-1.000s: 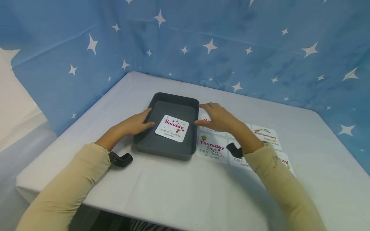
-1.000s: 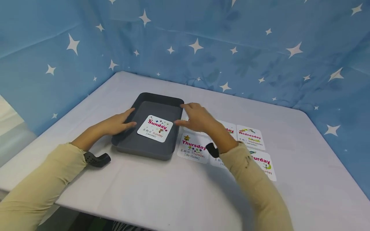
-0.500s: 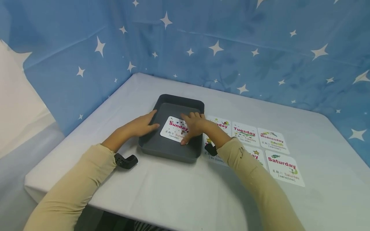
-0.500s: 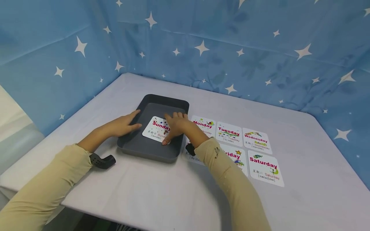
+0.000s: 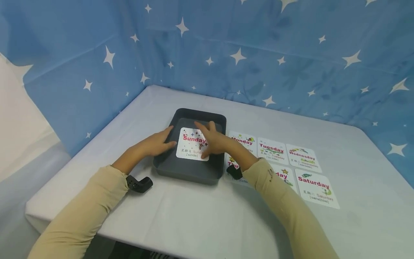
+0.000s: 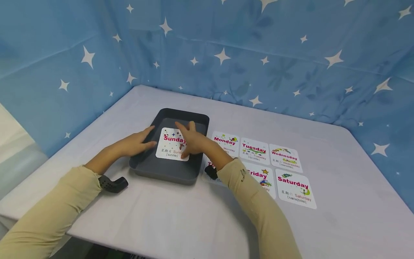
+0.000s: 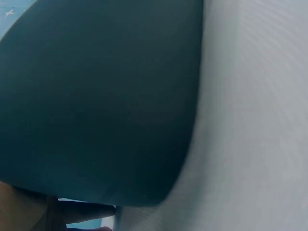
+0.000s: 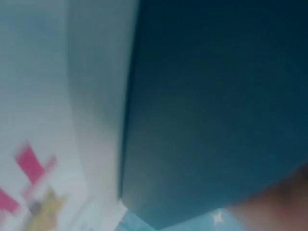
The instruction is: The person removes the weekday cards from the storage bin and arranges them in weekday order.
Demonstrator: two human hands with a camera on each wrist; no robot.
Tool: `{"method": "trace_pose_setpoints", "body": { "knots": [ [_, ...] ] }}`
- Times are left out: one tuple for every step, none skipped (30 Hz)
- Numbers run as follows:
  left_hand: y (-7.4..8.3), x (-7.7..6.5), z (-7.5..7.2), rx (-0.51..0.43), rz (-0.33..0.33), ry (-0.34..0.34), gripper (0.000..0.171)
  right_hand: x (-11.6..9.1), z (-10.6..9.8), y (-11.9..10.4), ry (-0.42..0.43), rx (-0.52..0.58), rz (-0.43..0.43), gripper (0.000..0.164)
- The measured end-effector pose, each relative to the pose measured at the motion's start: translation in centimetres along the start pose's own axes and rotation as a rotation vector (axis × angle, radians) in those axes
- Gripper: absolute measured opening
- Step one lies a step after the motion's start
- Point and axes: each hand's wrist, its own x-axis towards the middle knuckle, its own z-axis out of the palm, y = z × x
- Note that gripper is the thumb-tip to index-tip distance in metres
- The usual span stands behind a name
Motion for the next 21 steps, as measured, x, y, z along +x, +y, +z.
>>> {"method": "trace_pose_setpoints", "body": {
  "knots": [
    [0.0,0.0,-0.1,0.001,-0.002,0.003,0.073,-0.1,0.0,-0.1,0.040,0.042,-0.018,0.111],
    [0.0,0.0,-0.1,0.001,-0.002,0.003,0.073,-0.1,0.1,-0.2,0.081,0.081,-0.028,0.109],
    [-0.1,0.0,-0.1,0.002,-0.002,0.002,0.073,-0.2,0.1,-0.3,0.119,0.129,-0.035,0.108],
    [-0.1,0.0,-0.1,0.003,-0.002,-0.001,0.073,-0.3,0.1,-0.4,0.151,0.180,-0.037,0.107],
    [-0.1,0.0,-0.2,0.002,-0.001,-0.003,0.073,-0.4,0.0,-0.4,0.176,0.230,-0.036,0.106],
    [-0.1,0.0,-0.2,0.002,0.000,-0.005,0.073,-0.6,-0.2,-0.5,0.197,0.282,-0.036,0.105],
    [0.0,0.0,-0.1,0.000,0.000,-0.008,0.073,-0.9,-0.3,-0.3,0.217,0.330,-0.040,0.105],
    [0.1,0.0,0.0,-0.003,0.001,-0.009,0.073,-1.2,-0.6,-0.2,0.233,0.374,-0.044,0.105],
    [0.1,0.0,0.0,-0.005,-0.001,-0.010,0.073,-1.6,-0.8,-0.1,0.238,0.418,-0.049,0.104],
    [0.2,0.0,0.0,-0.005,0.000,-0.009,0.073,-2.1,-1.1,0.0,0.237,0.446,-0.054,0.103],
    [0.2,-0.1,0.0,-0.005,-0.002,-0.010,0.074,-2.6,-1.3,0.1,0.234,0.467,-0.054,0.102],
    [0.2,-0.1,-0.1,-0.004,-0.005,-0.009,0.074,-3.0,-1.6,0.3,0.226,0.489,-0.054,0.101],
    [0.2,-0.1,-0.1,-0.004,-0.008,-0.009,0.074,-3.5,-1.7,0.5,0.219,0.505,-0.049,0.099],
    [0.2,-0.1,-0.2,-0.001,-0.008,-0.008,0.074,-4.0,-1.9,0.7,0.208,0.525,-0.039,0.098],
    [0.1,-0.1,-0.2,0.004,-0.008,-0.008,0.074,-4.5,-2.0,0.9,0.195,0.542,-0.027,0.096],
    [0.1,-0.1,-0.3,0.006,-0.006,-0.008,0.073,-5.1,-2.1,1.2,0.187,0.548,-0.002,0.094],
    [0.0,-0.1,-0.3,0.005,-0.006,-0.009,0.074,-5.5,-2.1,1.5,0.184,0.551,0.023,0.093],
    [-0.1,-0.1,-0.3,0.005,-0.003,-0.009,0.074,-6.1,-2.1,1.8,0.180,0.547,0.041,0.091],
    [-0.1,-0.1,-0.3,0.005,0.002,-0.010,0.074,-6.6,-2.1,2.1,0.179,0.539,0.070,0.090],
    [-0.2,-0.1,-0.3,0.004,0.009,-0.012,0.073,-7.1,-2.2,2.4,0.173,0.530,0.093,0.088],
    [-0.3,-0.1,-0.3,0.002,0.015,-0.014,0.073,-7.7,-2.2,2.7,0.164,0.515,0.118,0.086]
  ]
}}
